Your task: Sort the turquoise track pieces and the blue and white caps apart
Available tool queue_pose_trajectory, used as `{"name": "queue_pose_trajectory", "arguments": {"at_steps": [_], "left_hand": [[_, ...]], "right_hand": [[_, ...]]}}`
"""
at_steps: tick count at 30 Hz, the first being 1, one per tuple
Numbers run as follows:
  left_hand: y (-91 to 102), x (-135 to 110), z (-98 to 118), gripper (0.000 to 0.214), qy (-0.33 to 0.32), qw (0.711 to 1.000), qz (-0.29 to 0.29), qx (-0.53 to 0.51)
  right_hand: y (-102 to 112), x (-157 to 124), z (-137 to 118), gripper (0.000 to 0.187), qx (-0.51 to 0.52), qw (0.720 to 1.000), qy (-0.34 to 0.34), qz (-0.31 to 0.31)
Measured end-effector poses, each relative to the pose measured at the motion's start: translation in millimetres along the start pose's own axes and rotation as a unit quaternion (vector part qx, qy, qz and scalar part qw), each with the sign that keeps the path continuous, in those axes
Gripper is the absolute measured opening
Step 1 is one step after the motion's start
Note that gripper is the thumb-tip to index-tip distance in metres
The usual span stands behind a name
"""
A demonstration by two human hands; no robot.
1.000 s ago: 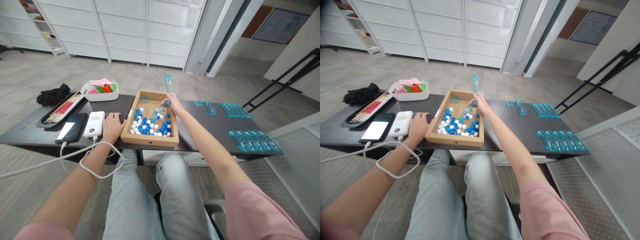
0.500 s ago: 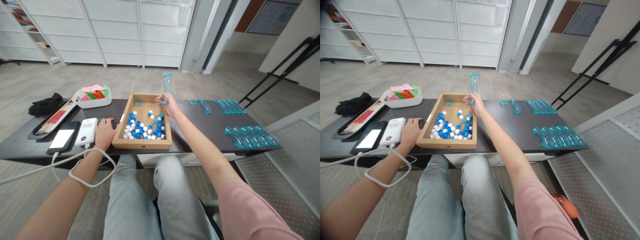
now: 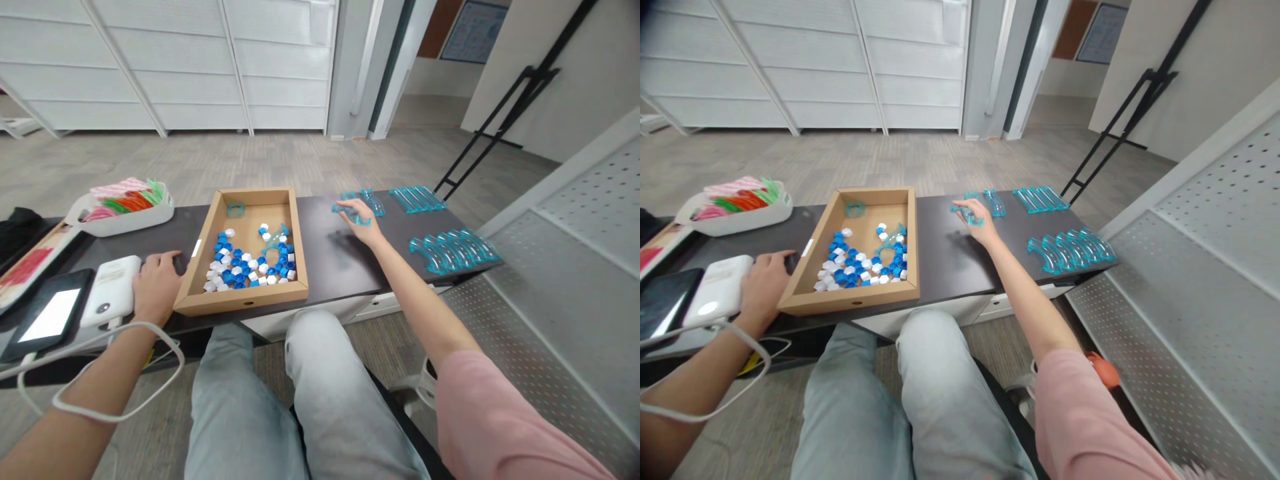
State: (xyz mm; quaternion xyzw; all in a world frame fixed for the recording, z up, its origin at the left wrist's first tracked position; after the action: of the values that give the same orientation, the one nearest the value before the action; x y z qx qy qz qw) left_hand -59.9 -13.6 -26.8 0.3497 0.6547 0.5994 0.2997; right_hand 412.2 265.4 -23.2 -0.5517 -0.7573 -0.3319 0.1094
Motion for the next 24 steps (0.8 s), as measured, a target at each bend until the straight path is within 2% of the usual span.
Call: {"name": "queue_pose_trajectory", "arguments": {"at_steps": [4,8,12,16,18,21,24], "left_hand": [[1.1,-0.4,0.3,0.082,-0.001,1.000,-0.005,-0.010],[2.4,-1.8,0.9,0.085,0.007,1.000,0.000,-0.015],[3.6,-3.4,1.6,0.086,0.010,1.000,0.007,-0.020],[3.6,-3.6,1.6,0.086,0.010,1.000,0.007,-0.018],[3.5,-3.3,1.6,0.087,0.009,1.000,0.005,-0.016],[4.7,-3.4,2.2,0.092,0.007,1.000,0.002,-0.020],[7.0,-4.0,3.3,0.099,0.003,1.000,-0.003,-0.025]], "right_hand": [[6.5,-28.2,12.2,0.036,-0.076,0.993,0.013,-0.092],[-0.3,-35.3,13.1,0.049,-0.079,0.987,-0.003,-0.137],[-0.4,-33.8,6.4,0.062,-0.068,0.991,-0.015,-0.116],[7.7,-40.7,-5.2,0.045,-0.071,0.996,-0.049,-0.030],[7.3,-50.8,-11.7,0.039,-0.091,0.992,-0.081,-0.014],[0.4,-70.7,-23.0,0.054,-0.141,0.983,-0.107,-0.046],[-0.6,-87.0,-30.2,0.050,-0.183,0.972,-0.116,-0.090]]}}
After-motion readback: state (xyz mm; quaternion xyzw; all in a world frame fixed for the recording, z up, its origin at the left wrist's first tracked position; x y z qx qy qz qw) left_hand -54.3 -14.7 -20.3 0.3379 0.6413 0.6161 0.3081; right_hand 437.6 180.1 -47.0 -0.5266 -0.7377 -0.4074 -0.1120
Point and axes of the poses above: each hand's wrist, its own x-axis towards the middle knuckle, its own y-axis out of the back of the hand, z = x × y, the point moved 5 cm from there along x, towards the middle knuckle, and after that the axes turned 13 degrees about x, right-handed, at the moved point
